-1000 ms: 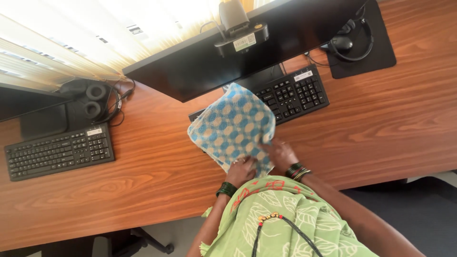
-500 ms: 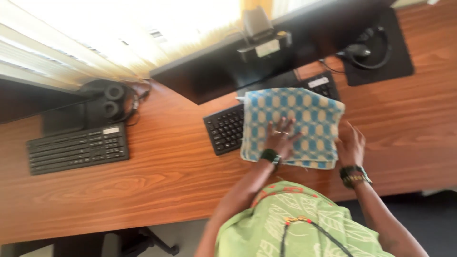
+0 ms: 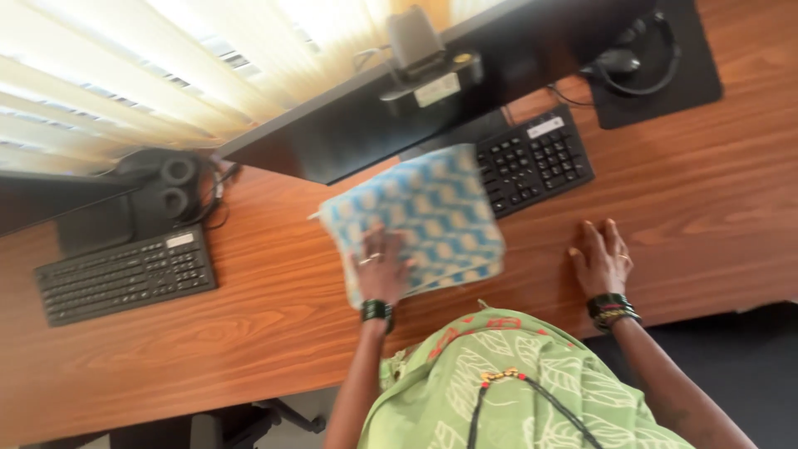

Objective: Cleaning the office desk and computer accessories using a cloth.

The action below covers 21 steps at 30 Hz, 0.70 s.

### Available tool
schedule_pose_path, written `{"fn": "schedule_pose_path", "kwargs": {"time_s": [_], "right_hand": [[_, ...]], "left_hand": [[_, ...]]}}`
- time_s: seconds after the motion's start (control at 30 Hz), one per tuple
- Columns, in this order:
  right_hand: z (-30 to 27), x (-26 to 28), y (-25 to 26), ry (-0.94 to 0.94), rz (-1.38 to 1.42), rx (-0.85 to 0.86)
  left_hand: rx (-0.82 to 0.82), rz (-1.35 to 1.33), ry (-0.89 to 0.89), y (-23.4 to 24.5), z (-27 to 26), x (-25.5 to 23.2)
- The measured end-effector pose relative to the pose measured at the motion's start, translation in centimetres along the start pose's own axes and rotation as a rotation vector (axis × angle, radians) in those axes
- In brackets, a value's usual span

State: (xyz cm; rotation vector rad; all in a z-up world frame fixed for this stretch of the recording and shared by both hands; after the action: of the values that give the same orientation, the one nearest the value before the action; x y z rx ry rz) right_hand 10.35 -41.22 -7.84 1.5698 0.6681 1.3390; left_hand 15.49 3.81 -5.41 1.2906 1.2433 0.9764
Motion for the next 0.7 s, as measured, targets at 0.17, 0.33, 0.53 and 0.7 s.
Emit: {"fn": "schedule_pose_path", "kwargs": {"time_s": [0.17,0.33,0.53,0.7], "right_hand": [[-0.1,0.9,-0.3,0.005,-0.043,0.002],[0.2,0.6,-1.0,-0.051,-0.038,0.028],[1.9,1.9,0.4,-0.052,0.210,0.002],[0.8,11.1,1.8,0.206,0.097,0.051]], "left_hand": [[-0.068,-0.027,0.168,1.5,0.0,2.0],[0.046,-0.057,-0.004,0.9,2.9,-7.0],[0.407,-0.024,-0.597,-13.9,-0.8,-18.9],[0.274,-0.484,-0.821,-11.7,-4.9,-20.9]]}}
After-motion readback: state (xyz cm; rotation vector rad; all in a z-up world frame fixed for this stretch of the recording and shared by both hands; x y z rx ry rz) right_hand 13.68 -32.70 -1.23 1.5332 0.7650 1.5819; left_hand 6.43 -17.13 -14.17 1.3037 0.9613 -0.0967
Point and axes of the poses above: each hand's wrist, its own z-axis towards the middle knuckle, its own y-axis out of the back of the hand, x = y × z, the point moved 10 cm from there along z, towards the middle knuckle, and after that the axes turned 2 degrees about -x, right-handed, at the moved point
